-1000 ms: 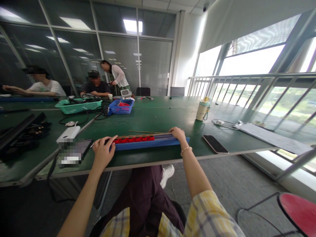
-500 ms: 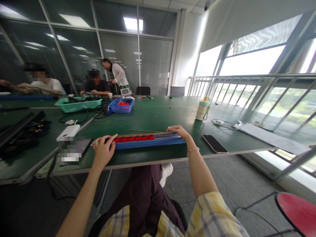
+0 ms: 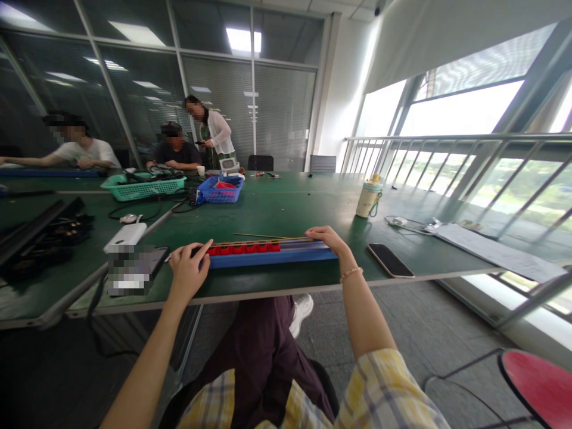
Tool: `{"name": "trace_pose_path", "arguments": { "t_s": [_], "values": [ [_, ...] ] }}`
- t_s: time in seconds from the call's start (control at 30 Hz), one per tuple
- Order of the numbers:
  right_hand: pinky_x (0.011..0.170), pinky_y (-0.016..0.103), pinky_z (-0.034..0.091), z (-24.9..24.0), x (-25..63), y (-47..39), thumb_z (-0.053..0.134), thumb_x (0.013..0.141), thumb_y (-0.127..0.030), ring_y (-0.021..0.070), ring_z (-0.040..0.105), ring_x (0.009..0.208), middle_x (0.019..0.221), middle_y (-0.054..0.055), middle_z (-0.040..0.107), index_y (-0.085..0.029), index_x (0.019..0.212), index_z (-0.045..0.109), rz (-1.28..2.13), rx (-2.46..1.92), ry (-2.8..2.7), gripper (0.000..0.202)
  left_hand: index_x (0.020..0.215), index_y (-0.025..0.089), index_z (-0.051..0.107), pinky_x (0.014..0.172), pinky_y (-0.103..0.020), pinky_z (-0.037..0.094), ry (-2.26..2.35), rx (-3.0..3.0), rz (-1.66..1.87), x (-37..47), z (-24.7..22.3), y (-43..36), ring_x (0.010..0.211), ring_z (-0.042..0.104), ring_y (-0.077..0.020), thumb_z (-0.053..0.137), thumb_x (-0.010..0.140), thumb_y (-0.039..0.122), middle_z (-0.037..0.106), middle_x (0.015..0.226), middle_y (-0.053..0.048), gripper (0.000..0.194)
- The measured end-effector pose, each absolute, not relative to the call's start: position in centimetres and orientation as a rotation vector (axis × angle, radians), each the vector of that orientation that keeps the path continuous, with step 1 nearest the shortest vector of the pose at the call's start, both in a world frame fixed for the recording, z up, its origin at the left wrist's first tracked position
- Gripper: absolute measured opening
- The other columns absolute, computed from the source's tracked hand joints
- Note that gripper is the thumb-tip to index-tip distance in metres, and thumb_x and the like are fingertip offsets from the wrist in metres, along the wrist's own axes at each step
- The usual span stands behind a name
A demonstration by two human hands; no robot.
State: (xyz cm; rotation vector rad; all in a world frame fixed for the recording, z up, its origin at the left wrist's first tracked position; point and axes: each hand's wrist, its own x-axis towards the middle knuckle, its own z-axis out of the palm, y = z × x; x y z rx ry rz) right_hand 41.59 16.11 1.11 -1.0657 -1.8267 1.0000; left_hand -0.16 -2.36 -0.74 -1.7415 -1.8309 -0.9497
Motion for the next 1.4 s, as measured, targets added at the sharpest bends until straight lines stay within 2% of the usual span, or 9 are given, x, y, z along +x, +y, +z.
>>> {"name": "trace_pose_path", "arguments": {
  "t_s": [0.13,0.33,0.5,0.77,0.93,1.1,1.4],
  "values": [
    [0.095,0.034,0.044,0.3,41.8,16.8,0.070,0.067,-0.071,0.0246,0.064,0.102,0.096,0.009,0.076,-0.017,0.066,0.070,0.899,-1.055,-1.742,0.054,0.134,0.032,0.062,0.097,-0.048,0.037,-1.845,-1.743,-0.945,-0.1,-0.7,-2.4,0.115,0.040,-0.0309,0.045,0.095,0.029,0.059,0.124,-0.011,0.042],
    [0.077,0.030,0.047,-0.9,42.0,17.9,0.049,0.074,-0.082,0.0199,0.063,0.084,0.085,0.010,0.073,-0.017,0.067,0.064,0.750,-1.190,-1.652,0.066,0.133,0.032,0.063,0.097,-0.049,0.037,-1.849,-1.739,-0.953,0.0,-0.8,-2.3,0.115,0.040,-0.0313,0.045,0.095,0.030,0.059,0.124,-0.011,0.042],
    [0.070,0.030,0.047,-1.4,42.2,18.8,0.040,0.073,-0.088,0.0165,0.055,0.066,0.064,0.005,0.061,-0.022,0.058,0.049,0.678,-1.226,-1.571,0.068,0.131,0.031,0.064,0.096,-0.049,0.037,-1.847,-1.738,-0.950,-0.1,-0.7,-2.4,0.115,0.040,-0.0313,0.043,0.096,0.031,0.059,0.124,-0.011,0.042],
    [0.066,0.031,0.050,-2.2,42.7,19.7,0.035,0.071,-0.092,0.0155,0.054,0.061,0.060,0.004,0.055,-0.024,0.058,0.040,0.584,-1.150,-1.334,0.070,0.130,0.031,0.065,0.097,-0.048,0.036,-1.835,-1.741,-0.951,-0.1,-0.8,-2.4,0.116,0.040,-0.0314,0.042,0.096,0.031,0.058,0.124,-0.011,0.041],
    [0.063,0.032,0.049,-2.5,42.8,19.6,0.033,0.075,-0.091,0.0177,0.056,0.060,0.057,0.005,0.057,-0.023,0.059,0.047,0.479,-1.206,-1.297,0.071,0.130,0.031,0.065,0.096,-0.048,0.037,-1.835,-1.737,-0.940,-0.1,-0.8,-2.4,0.116,0.040,-0.0314,0.042,0.096,0.032,0.059,0.125,-0.011,0.041],
    [0.067,0.033,0.049,-2.4,42.7,18.9,0.026,0.081,-0.086,0.0212,0.061,0.067,0.065,0.010,0.065,-0.021,0.062,0.054,0.337,-1.327,-1.273,0.073,0.130,0.031,0.065,0.097,-0.048,0.036,-1.830,-1.736,-0.954,-0.2,-0.8,-2.4,0.115,0.040,-0.0309,0.043,0.095,0.031,0.059,0.124,-0.011,0.041],
    [0.078,0.035,0.051,-2.5,42.8,19.1,0.021,0.093,-0.069,0.0268,0.068,0.080,0.078,0.017,0.073,-0.020,0.062,0.061,0.222,-1.543,-1.280,0.070,0.130,0.031,0.065,0.098,-0.048,0.036,-1.832,-1.738,-0.959,-0.2,-0.9,-2.4,0.114,0.040,-0.0312,0.043,0.095,0.031,0.058,0.124,-0.011,0.041]
  ]
}}
